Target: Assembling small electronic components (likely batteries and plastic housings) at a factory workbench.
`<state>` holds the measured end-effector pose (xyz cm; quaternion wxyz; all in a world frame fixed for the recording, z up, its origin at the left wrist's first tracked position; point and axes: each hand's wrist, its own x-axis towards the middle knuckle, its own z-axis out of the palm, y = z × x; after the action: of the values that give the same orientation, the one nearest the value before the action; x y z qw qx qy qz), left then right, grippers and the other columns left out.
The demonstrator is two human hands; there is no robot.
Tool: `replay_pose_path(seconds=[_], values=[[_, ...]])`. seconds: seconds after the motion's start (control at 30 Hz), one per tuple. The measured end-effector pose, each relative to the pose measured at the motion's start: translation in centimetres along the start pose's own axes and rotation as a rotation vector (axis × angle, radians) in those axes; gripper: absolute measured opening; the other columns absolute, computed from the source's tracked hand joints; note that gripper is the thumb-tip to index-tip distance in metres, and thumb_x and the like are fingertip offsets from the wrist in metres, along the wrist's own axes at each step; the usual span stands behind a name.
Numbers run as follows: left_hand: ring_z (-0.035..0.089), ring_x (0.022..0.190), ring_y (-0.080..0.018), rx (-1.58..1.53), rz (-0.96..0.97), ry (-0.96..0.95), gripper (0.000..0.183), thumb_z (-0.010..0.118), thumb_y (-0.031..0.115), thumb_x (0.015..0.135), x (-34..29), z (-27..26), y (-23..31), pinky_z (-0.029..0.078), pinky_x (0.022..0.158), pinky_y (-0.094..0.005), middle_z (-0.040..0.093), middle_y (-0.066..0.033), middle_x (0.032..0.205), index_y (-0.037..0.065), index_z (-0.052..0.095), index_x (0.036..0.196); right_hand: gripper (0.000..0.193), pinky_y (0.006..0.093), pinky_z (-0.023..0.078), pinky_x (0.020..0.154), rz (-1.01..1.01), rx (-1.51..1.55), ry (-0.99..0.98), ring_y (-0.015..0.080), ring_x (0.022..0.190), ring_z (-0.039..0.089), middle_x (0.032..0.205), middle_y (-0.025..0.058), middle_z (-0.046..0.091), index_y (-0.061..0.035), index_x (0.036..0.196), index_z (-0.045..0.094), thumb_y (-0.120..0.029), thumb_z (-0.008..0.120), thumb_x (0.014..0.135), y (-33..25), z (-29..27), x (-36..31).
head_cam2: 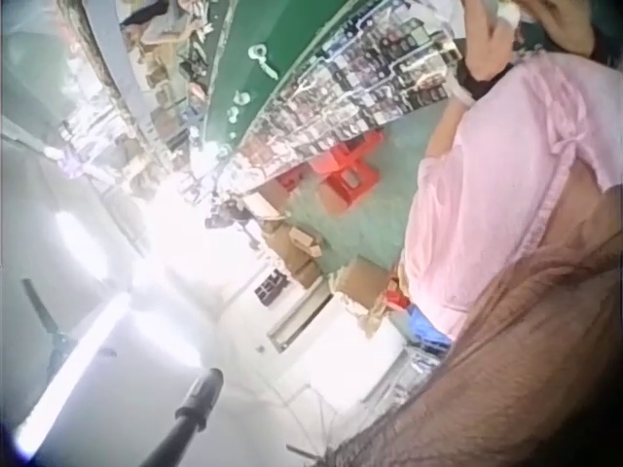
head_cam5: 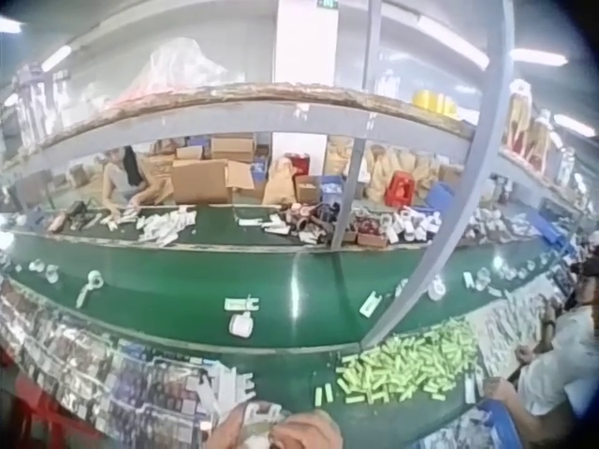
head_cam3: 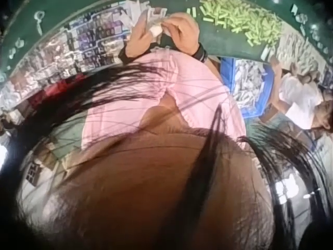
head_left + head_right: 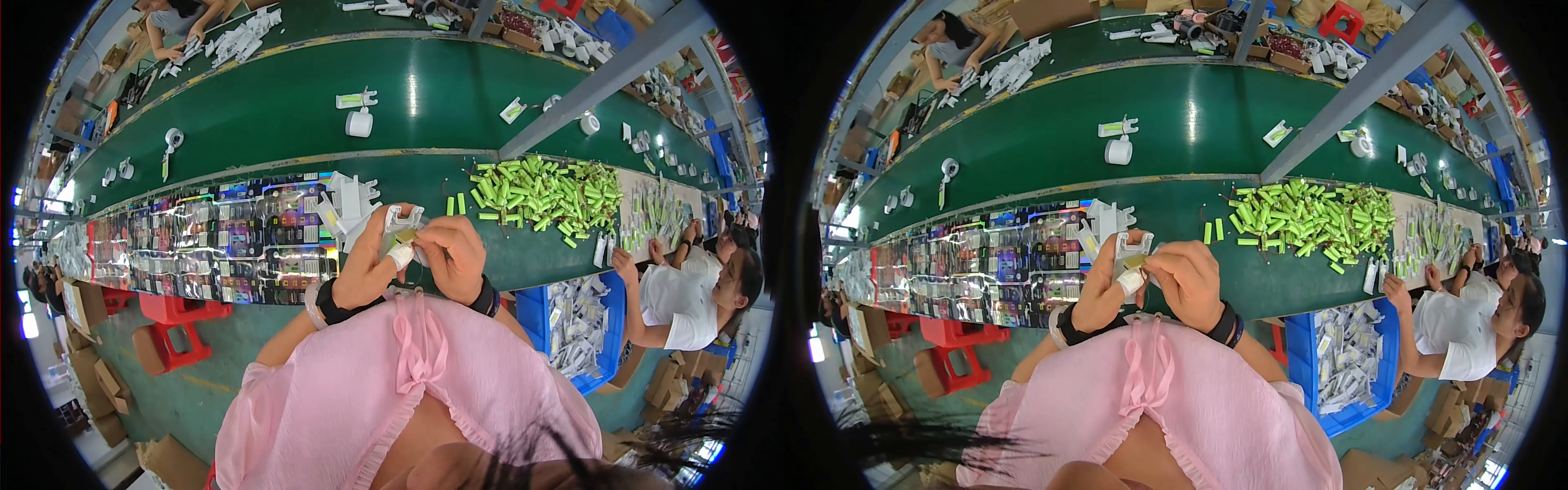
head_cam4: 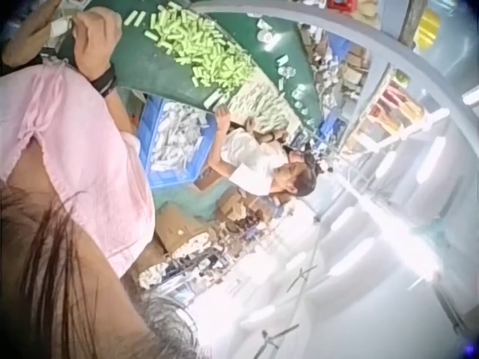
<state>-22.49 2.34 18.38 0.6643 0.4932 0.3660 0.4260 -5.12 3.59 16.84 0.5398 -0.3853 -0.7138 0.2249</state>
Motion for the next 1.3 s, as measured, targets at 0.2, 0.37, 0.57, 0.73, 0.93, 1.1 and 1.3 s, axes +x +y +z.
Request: replay_pose_path(seconds=[0.2, 0.37, 0.57, 0.73, 0.93, 1.1, 1.3], values=[[0.054, 0.077, -0.0096, 0.052, -0.002, 0.009, 0.048, 0.048, 0.002, 0.094, 0.1, -0.1, 0.3, 0.049, 0.061, -0.0244, 0.056, -0.0054, 0.103, 0.002, 0.038, 0.141, 0.023, 0.0342, 0.047, 0.066, -0.051, -0.028, -0.002, 0.0248, 0.076, 0.060, 0.089, 0.0064, 0.066, -0.0074, 0.093, 0.070, 0.002, 0.078, 0.074, 0.0, 0.1, 0.4], [0.054, 0.075, -0.0095, 0.055, -0.016, 0.009, 0.050, 0.048, 0.002, 0.093, -0.1, -0.1, 0.5, 0.048, 0.061, -0.0242, 0.056, -0.0054, 0.102, 0.001, 0.038, 0.142, 0.024, 0.0345, 0.045, 0.065, -0.071, -0.048, 0.007, 0.0248, 0.074, 0.059, 0.089, 0.0064, 0.066, -0.0072, 0.093, 0.070, 0.002, 0.078, 0.072, 0.0, 0.1, 0.4], [0.055, 0.081, -0.0063, -0.054, 0.023, -0.014, 0.051, 0.054, 0.011, 0.095, -0.4, -0.7, -0.5, 0.047, 0.061, -0.0202, 0.058, -0.0053, 0.112, 0.002, 0.040, 0.143, 0.022, 0.0344, 0.047, 0.063, -0.163, -0.184, -0.017, 0.0261, 0.073, 0.058, 0.086, 0.0089, 0.064, -0.0055, 0.093, 0.067, 0.004, 0.076, 0.076, -0.4, 0.1, 0.8], [0.053, 0.072, -0.0062, 0.149, 0.142, 0.018, 0.051, 0.053, 0.018, 0.100, -0.2, -0.5, -1.0, 0.046, 0.060, -0.0216, 0.056, -0.0007, 0.093, 0.001, 0.039, 0.147, 0.026, 0.0348, 0.042, 0.065, -0.180, -0.186, -0.023, 0.0236, 0.069, 0.054, 0.089, 0.0049, 0.065, -0.0070, 0.095, 0.068, 0.004, 0.074, 0.073, -0.5, 0.3, 0.7], [0.052, 0.072, -0.0058, 0.163, 0.040, 0.061, 0.045, 0.046, 0.011, 0.102, -0.4, -0.5, -0.9, 0.046, 0.058, -0.0215, 0.057, 0.0003, 0.093, 0.000, 0.041, 0.146, 0.024, 0.0356, 0.042, 0.067, -0.168, -0.182, -0.049, 0.0232, 0.071, 0.056, 0.087, 0.0045, 0.064, -0.0072, 0.095, 0.068, 0.002, 0.073, 0.074, -0.3, 0.6, 0.6], [0.051, 0.067, -0.0047, 0.197, 0.034, 0.127, 0.043, 0.049, 0.012, 0.101, -0.7, -0.6, -1.8, 0.044, 0.055, -0.0216, 0.057, 0.0017, 0.085, 0.001, 0.047, 0.142, 0.021, 0.0359, 0.042, 0.066, -0.126, -0.159, -0.047, 0.0240, 0.072, 0.056, 0.085, 0.0050, 0.064, -0.0068, 0.092, 0.068, 0.003, 0.075, 0.074, -0.4, 1.4, 0.1], [0.048, 0.055, -0.0057, 0.229, 0.115, 0.233, 0.038, 0.058, 0.019, 0.099, -0.8, -0.8, -2.0, 0.040, 0.050, -0.0236, 0.061, -0.0015, 0.077, 0.004, 0.058, 0.134, 0.020, 0.0361, 0.043, 0.066, -0.081, -0.146, -0.027, 0.0247, 0.070, 0.056, 0.083, 0.0056, 0.063, -0.0071, 0.090, 0.068, 0.003, 0.075, 0.074, -0.7, 2.3, -0.2]])
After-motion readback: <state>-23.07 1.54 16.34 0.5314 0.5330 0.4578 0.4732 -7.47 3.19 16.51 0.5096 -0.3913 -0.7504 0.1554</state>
